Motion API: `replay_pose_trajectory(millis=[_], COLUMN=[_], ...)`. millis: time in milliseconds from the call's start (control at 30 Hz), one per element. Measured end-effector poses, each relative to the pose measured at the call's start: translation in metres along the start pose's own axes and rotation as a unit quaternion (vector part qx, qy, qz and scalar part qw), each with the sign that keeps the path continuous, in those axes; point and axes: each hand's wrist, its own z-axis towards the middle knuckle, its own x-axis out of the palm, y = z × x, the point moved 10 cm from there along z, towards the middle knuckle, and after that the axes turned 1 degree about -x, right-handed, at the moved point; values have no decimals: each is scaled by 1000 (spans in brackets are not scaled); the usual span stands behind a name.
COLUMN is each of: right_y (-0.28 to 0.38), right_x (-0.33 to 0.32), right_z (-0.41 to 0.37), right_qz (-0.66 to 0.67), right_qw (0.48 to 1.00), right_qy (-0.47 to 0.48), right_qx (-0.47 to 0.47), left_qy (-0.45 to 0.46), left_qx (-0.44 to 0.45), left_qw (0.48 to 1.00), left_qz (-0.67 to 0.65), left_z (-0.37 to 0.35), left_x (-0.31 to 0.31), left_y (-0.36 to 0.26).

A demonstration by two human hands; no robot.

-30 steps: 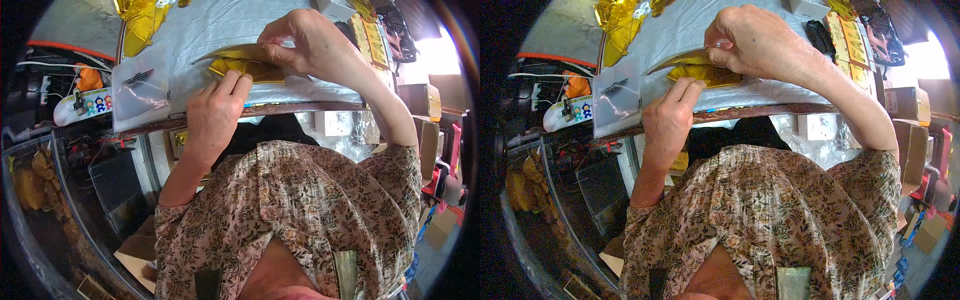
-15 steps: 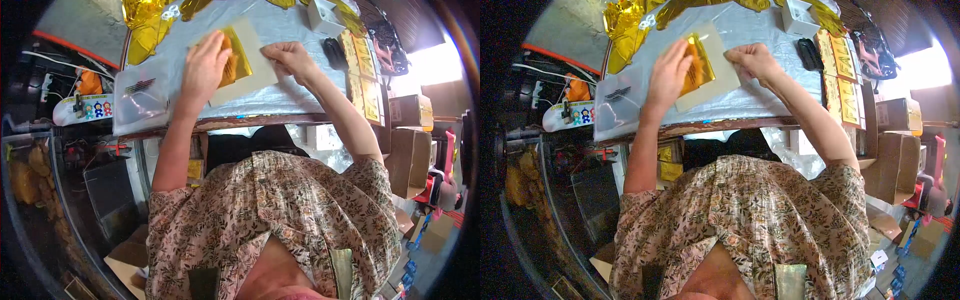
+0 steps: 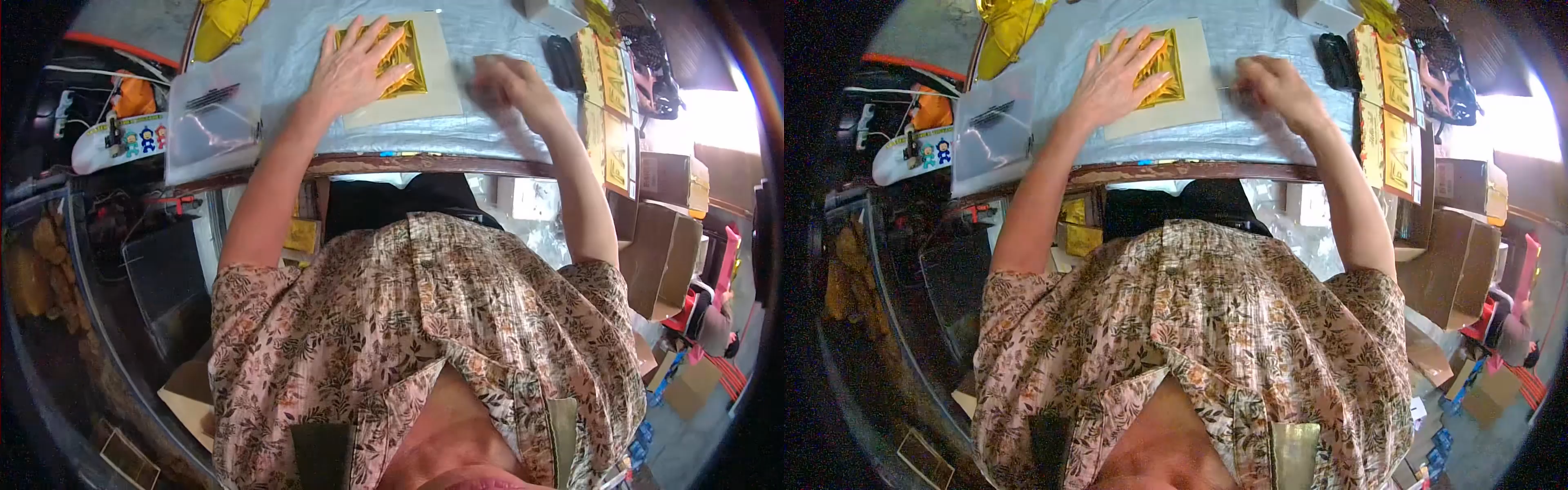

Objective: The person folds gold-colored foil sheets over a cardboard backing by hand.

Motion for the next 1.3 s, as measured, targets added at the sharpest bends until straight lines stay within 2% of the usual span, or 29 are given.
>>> replay_pose_trajectory(millis=[100, 167, 200, 300, 333, 367, 433, 467, 533, 567, 633, 733, 800, 900, 1100, 1233, 1300], right_y=[7, -10, -12, -25, -15, -15, -4, -8, -16, -15, -12, -16, -19, -20, -22, -22, -21], right_x=[-12, -19, -25, -39, -43, -45, -51, -55, -52, -51, -58, -60, -62, -57, -57, -59, -58], right_z=[-10, -9, -4, 0, -9, -7, -4, -2, 7, 8, 4, 14, 21, 28, 29, 30, 35], right_qz=[33, 212, 150, 155, 158, 157, 102, 101, 240, 240, 245, 235, 218, 203, 163, 97, 105], right_qw=[999, 976, 987, 982, 980, 980, 986, 985, 968, 968, 957, 960, 964, 971, 982, 989, 988], right_qy=[-19, -35, -27, -82, -114, -115, -128, -130, -73, -76, -154, -148, -150, -124, -95, -112, -110], right_qx=[-8, 28, -57, -63, 34, 33, -44, -43, -17, -16, -28, -17, -18, -19, -19, -6, -22], left_qy=[38, 37, 32, 22, 19, 15, 10, 16, 22, 16, 13, -24, -28, -9, -92, -88, -96], left_qx=[-11, -11, -9, -28, -28, -14, 1, 1, 4, -2, -6, 8, -35, -75, -47, -43, -40], left_qw=[999, 999, 999, 999, 999, 999, 999, 1000, 1000, 1000, 999, 999, 985, 983, 972, 972, 967], left_qz=[1, -2, -4, -25, -25, -31, -38, -23, -9, -27, -49, -47, -167, -170, -213, -212, -231], left_z=[0, -1, 3, 17, 23, 28, 33, 33, 34, 32, 30, 36, 49, 62, 58, 59, 59], left_x=[3, 0, -4, -7, -6, -3, 1, 5, 12, 13, 13, -7, -22, -7, -5, -6, -7], left_y=[1, 1, 1, -1, -4, -11, -17, -18, -20, -18, -18, -25, -31, -43, -45, -48, -47])
